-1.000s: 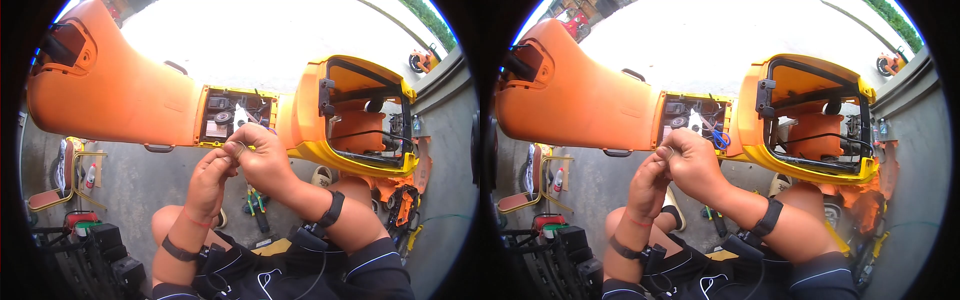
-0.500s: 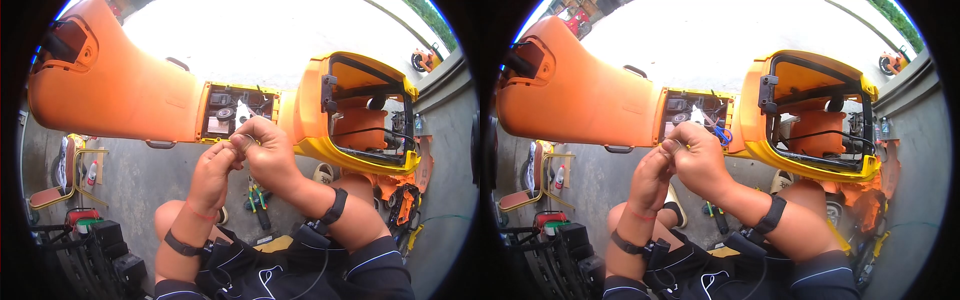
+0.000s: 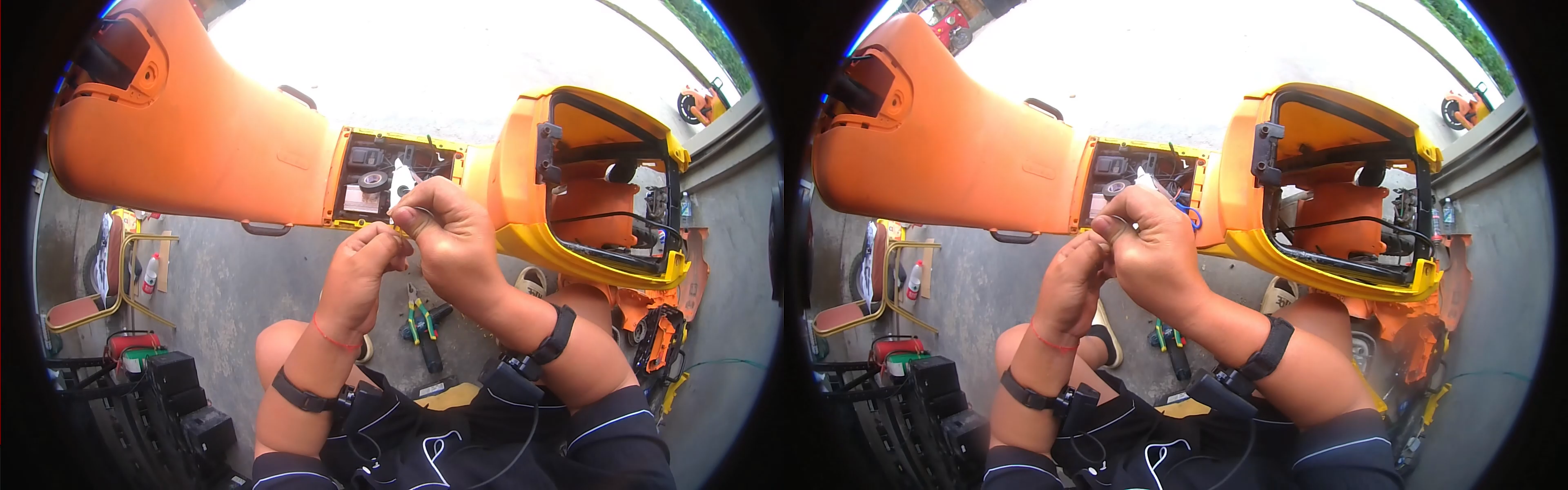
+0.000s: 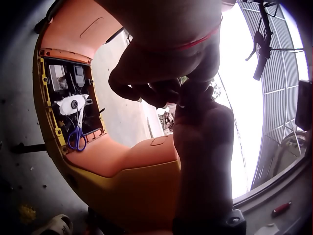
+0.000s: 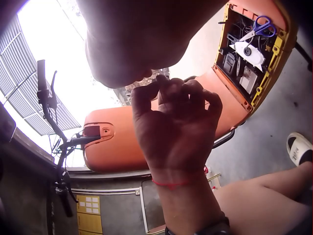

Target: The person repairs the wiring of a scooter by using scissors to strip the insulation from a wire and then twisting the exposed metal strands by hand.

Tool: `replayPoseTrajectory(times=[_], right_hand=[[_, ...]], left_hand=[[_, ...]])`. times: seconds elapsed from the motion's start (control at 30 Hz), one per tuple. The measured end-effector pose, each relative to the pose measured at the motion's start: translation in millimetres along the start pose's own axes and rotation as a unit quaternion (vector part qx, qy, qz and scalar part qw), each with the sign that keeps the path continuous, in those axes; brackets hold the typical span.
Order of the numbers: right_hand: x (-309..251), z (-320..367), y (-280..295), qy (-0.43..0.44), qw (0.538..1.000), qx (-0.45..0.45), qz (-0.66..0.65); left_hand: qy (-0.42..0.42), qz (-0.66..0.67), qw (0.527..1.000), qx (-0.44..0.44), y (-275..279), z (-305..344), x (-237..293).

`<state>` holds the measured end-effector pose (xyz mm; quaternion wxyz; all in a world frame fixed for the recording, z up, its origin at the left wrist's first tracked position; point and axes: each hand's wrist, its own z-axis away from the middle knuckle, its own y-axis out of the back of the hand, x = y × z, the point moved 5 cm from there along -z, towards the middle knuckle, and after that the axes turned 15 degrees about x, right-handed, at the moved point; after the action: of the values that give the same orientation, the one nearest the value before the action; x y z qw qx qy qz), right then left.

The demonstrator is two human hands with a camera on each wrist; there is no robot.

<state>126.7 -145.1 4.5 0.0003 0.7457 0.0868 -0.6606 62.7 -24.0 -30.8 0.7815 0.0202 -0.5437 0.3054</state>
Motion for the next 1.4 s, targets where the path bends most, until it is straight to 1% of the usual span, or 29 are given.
replayPoseTrajectory(times=[0.03,0.1,0.2,0.27,0.33,0.4,0.53,0.6,0.63,0.73,0.8,0.83,0.9,1.13,1.2,1.4], right_hand=[[0.3,-0.6,0.4,-0.001,1.000,-0.001,0.000],[-4.2,-0.9,1.0,0.062,0.997,0.001,0.037],[-3.6,-1.6,1.5,0.077,0.997,0.000,0.032],[-3.8,-2.0,0.9,0.071,0.997,-0.001,0.030],[-4.8,-2.7,0.8,0.066,0.997,-0.001,0.028],[-8.4,-2.7,1.2,0.098,0.994,-0.001,0.042],[-7.0,-2.2,-0.3,0.110,0.993,-0.007,0.050],[-8.1,-5.0,-0.5,0.149,0.988,0.033,0.011],[-10.2,-4.0,-0.7,0.148,0.988,0.032,0.011],[-18.4,-2.5,-1.0,0.160,0.986,0.028,0.033],[-18.9,-2.9,-0.9,0.195,0.979,0.029,0.051],[-18.7,-2.7,0.5,0.194,0.979,0.029,0.051],[-16.3,-2.6,0.5,0.173,0.982,-0.003,0.073],[-10.8,-0.2,1.0,0.166,0.983,-0.002,0.085],[-9.1,0.5,0.7,0.145,0.987,-0.006,0.074],[-13.1,3.5,0.4,0.163,0.983,-0.012,0.079]], left_hand=[[0.002,-0.001,1.000,0.002,0.4,-0.1,-0.2],[0.002,-0.004,1.000,0.000,1.5,-0.6,-1.5],[0.004,-0.011,1.000,-0.003,3.7,-1.7,-3.5],[0.006,-0.014,1.000,-0.001,4.8,-1.5,-3.8],[0.019,-0.023,0.999,0.017,5.8,-2.1,-5.3],[0.020,-0.024,0.999,0.015,7.5,-2.7,-5.8],[0.026,-0.034,0.999,0.014,9.3,-3.1,-9.4],[0.027,-0.038,0.999,0.012,11.2,-3.2,-9.0],[0.026,-0.043,0.999,0.008,12.0,-3.3,-8.5],[0.042,-0.053,0.998,0.007,14.9,-5.2,-12.2],[0.051,-0.054,0.997,0.009,15.2,-5.8,-12.9],[0.061,-0.054,0.997,0.011,15.6,-5.5,-14.3],[0.064,-0.061,0.996,0.008,17.3,-4.8,-15.2],[0.082,-0.090,0.993,0.012,24.4,-5.6,-22.2],[0.083,-0.091,0.992,0.013,24.6,-5.0,-22.5],[0.082,-0.114,0.990,0.016,29.0,-6.4,-25.5]])
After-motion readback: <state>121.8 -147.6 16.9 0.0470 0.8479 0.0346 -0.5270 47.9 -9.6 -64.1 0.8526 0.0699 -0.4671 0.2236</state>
